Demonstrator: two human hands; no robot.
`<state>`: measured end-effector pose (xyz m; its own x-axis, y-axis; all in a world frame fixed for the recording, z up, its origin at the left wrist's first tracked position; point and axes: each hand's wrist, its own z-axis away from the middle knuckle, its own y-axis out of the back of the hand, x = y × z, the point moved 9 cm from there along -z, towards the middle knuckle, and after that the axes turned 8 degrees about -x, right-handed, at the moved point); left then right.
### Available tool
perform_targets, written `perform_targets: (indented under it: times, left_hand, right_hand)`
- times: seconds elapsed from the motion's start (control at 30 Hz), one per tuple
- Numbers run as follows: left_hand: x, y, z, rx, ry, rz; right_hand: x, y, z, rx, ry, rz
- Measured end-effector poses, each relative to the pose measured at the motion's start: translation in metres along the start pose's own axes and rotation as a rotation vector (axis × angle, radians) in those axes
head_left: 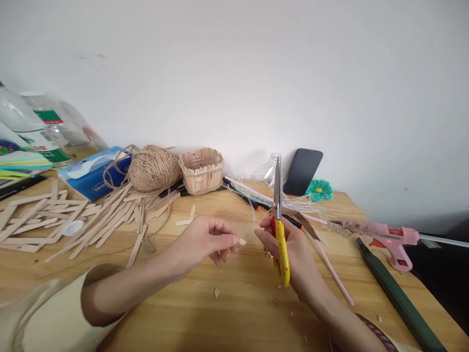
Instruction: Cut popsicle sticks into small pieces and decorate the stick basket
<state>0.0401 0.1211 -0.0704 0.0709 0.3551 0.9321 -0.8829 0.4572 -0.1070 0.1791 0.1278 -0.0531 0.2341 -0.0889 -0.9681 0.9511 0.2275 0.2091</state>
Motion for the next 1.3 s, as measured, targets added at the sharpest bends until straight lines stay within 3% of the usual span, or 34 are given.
perform_targets:
  times: [0.13, 0.23, 0.33, 0.43, 0.5, 0.57, 0.7, 0.8, 0.97, 1.13, 1.3]
  left_hand:
    - [-0.001, 0.000, 0.001, 0.008, -0.014, 0.040]
    - [0.011, 0.002, 0.007, 0.064, -0.147, -0.127]
    - [0.036, -0.007, 0.022, 0.117, -0.448, -0.490]
    - [0.054, -0.027, 0.045, 0.150, -0.814, -0.839]
    - [0.055, -0.035, 0.051, 0.152, -0.908, -0.932]
    - [0.051, -0.031, 0.043, 0.129, -0.802, -0.837]
    - [0.023, -0.007, 0.015, 0.097, -0.291, -0.299]
    - [0.011, -0.005, 0.007, 0.084, -0.120, -0.038]
    - [0.002, -0.006, 0.003, 0.082, -0.041, 0.094]
    - [0.010, 0.000, 0.008, 0.111, -0.123, 0.126]
    - [0.030, 0.018, 0.019, 0.222, -0.207, 0.187]
  right_hand:
    - [0.003, -0.016, 0.000, -0.150, -0.036, -0.123]
    - [0.002, -0.023, 0.003, -0.184, -0.079, -0.135]
    - [-0.003, -0.027, 0.004, -0.205, -0.052, -0.155]
    - [-0.005, -0.024, 0.005, -0.175, -0.020, -0.141]
    - [-0.007, -0.020, 0.006, -0.137, 0.014, -0.129]
    - [-0.010, -0.019, 0.007, -0.130, 0.049, -0.125]
    - [-0.012, -0.019, 0.009, -0.147, 0.068, -0.115]
    - [-0.011, -0.020, 0.008, -0.151, 0.055, -0.115]
    - [-0.009, -0.022, 0.007, -0.143, 0.037, -0.127]
    - [-0.003, -0.007, 0.007, -0.056, 0.050, -0.109]
    - [0.005, -0.017, 0.010, -0.207, 0.094, -0.032]
